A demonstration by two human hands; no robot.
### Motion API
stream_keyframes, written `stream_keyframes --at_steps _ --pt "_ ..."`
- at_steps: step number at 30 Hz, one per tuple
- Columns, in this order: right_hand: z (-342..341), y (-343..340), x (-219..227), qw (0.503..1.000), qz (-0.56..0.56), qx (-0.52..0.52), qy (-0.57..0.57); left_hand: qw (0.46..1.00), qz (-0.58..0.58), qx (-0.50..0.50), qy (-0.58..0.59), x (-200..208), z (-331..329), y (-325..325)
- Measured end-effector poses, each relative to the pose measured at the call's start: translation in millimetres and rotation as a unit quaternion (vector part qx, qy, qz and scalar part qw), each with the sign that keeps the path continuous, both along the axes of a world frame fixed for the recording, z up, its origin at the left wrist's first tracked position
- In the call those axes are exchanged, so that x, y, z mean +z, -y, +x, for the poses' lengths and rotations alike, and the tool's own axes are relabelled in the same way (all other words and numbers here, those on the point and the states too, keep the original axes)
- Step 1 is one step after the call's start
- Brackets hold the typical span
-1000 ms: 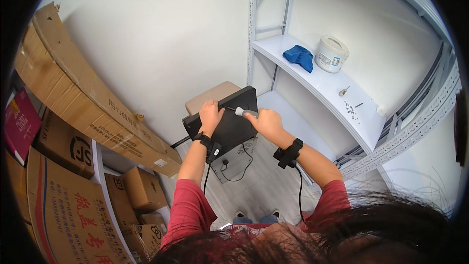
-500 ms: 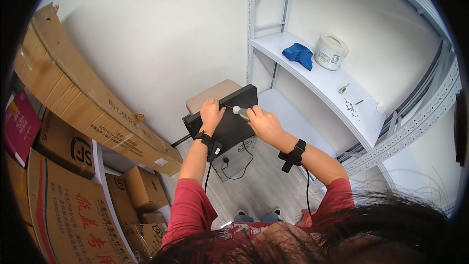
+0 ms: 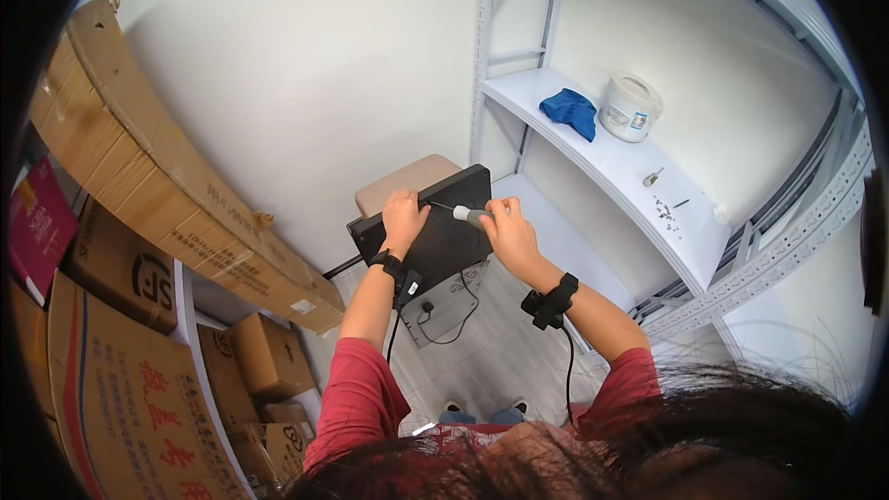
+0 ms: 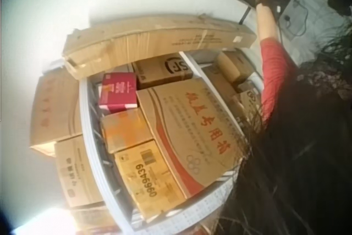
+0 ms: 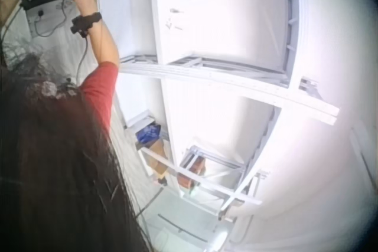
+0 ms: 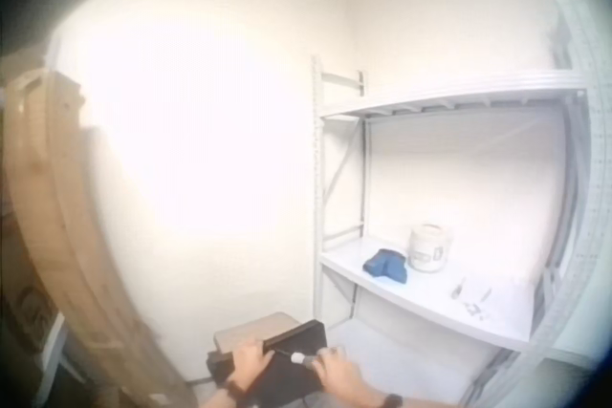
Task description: The person wipes a black rectangular panel with a blue cloth, then places it onto a beige electronic device. They insert a white cable into the device and secure the panel using a screwdriver and screws.
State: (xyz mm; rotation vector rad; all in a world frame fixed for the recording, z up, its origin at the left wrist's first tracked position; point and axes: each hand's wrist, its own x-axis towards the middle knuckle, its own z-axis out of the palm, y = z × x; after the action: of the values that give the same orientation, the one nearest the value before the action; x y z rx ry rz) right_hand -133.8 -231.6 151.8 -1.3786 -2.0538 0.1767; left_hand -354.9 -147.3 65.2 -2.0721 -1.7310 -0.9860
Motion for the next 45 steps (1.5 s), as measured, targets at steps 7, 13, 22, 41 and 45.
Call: stream_keyframes --at_steps 7,13,22,41,45 --pt "2.8 0.1 1.5 0.965 0.191 0.132 0.127 1.0 0.005 0.004 0.0 4.2 6.5 5.3" --pt "-7.4 -2.1 17.3 0.994 0.057 0.059 0.073 1.0 0.0 0.018 -0.006 3.1 5.1 4.3" --pt "1.8 -3.9 9.5 0.996 0.032 0.058 0.055 1.0 -0.014 0.017 -0.011 3.8 4.5 3.8" --pt "11.4 4.5 16.7 0.992 -0.087 0.025 0.087 1.0 0.006 0.006 -0.004 3.7 7.3 9.1" --pt "20.3 2.4 1.0 0.987 0.051 0.093 0.117 1.0 -0.003 0.009 0.006 1.4 8.2 8.5"
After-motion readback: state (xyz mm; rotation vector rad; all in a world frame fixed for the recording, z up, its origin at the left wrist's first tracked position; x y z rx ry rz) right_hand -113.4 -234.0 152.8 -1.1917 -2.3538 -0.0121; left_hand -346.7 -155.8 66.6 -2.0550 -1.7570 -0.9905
